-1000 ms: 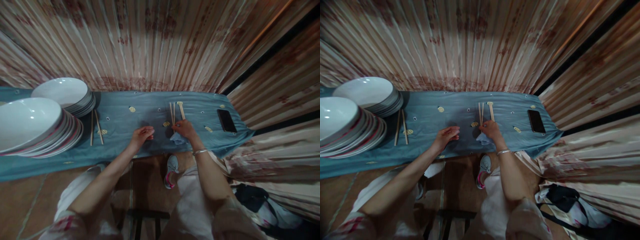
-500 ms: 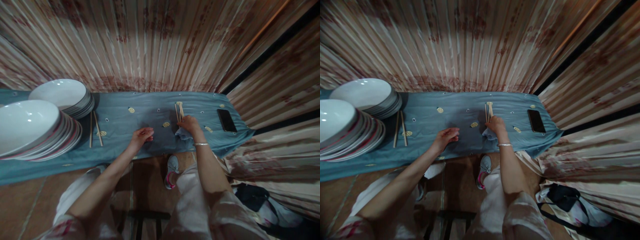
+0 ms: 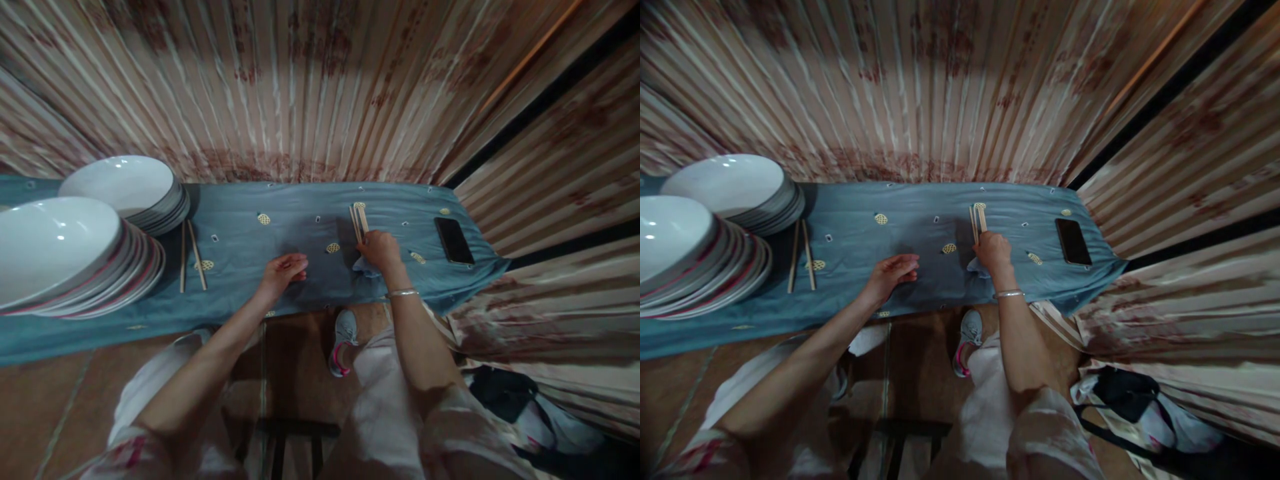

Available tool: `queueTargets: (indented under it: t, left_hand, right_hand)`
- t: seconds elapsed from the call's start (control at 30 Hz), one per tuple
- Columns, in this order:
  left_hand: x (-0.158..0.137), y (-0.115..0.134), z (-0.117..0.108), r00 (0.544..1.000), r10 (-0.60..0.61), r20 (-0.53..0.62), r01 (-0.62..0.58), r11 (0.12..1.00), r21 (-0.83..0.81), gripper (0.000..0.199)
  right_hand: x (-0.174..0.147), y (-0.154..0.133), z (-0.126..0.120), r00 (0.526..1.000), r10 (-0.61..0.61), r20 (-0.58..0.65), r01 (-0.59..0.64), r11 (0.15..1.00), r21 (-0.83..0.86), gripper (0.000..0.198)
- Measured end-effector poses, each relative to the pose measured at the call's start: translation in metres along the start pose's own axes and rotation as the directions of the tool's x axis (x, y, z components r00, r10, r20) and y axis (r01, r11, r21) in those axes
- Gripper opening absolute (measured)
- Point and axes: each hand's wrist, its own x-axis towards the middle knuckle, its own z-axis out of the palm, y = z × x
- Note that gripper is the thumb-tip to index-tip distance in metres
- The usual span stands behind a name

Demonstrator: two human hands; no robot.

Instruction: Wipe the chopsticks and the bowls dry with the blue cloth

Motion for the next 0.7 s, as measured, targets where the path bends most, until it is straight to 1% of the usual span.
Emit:
queueTargets:
  t: [0.13, 0.27, 0.4, 0.53, 0.63, 0.7]
  left_hand:
    - [0.001, 0.000, 0.000, 1.000, -0.002, 0.000, 0.002, 1.000, -0.001, 0.040]
    - [0.001, 0.001, -0.002, 1.000, 0.002, 0.000, -0.002, 1.000, 0.002, 0.040]
    - [-0.002, 0.003, -0.008, 1.000, 0.014, -0.017, -0.014, 1.000, 0.001, 0.043]
    - [-0.008, 0.007, -0.015, 0.999, 0.025, -0.043, -0.025, 1.000, 0.003, 0.045]
    - [-0.013, 0.009, -0.022, 0.998, 0.034, -0.053, -0.034, 0.999, 0.009, 0.046]
    - [-0.015, 0.009, -0.027, 0.997, 0.049, -0.061, -0.048, 0.999, 0.021, 0.046]
  right_hand:
    - [-0.001, 0.000, -0.001, 0.999, 0.036, -0.012, -0.036, 0.999, -0.005, 0.035]
    - [-0.003, 0.005, 0.001, 0.995, 0.086, -0.058, -0.088, 0.996, -0.019, 0.037]
    - [-0.006, 0.009, 0.006, 0.991, 0.077, -0.111, -0.082, 0.996, -0.045, 0.034]
    - [-0.009, 0.010, 0.006, 0.986, 0.076, -0.147, -0.080, 0.996, -0.026, 0.033]
    - [-0.016, 0.010, 0.001, 0.987, 0.061, -0.149, -0.067, 0.997, -0.032, 0.035]
    - [-0.025, 0.011, -0.003, 0.991, 0.030, -0.128, -0.037, 0.998, -0.049, 0.036]
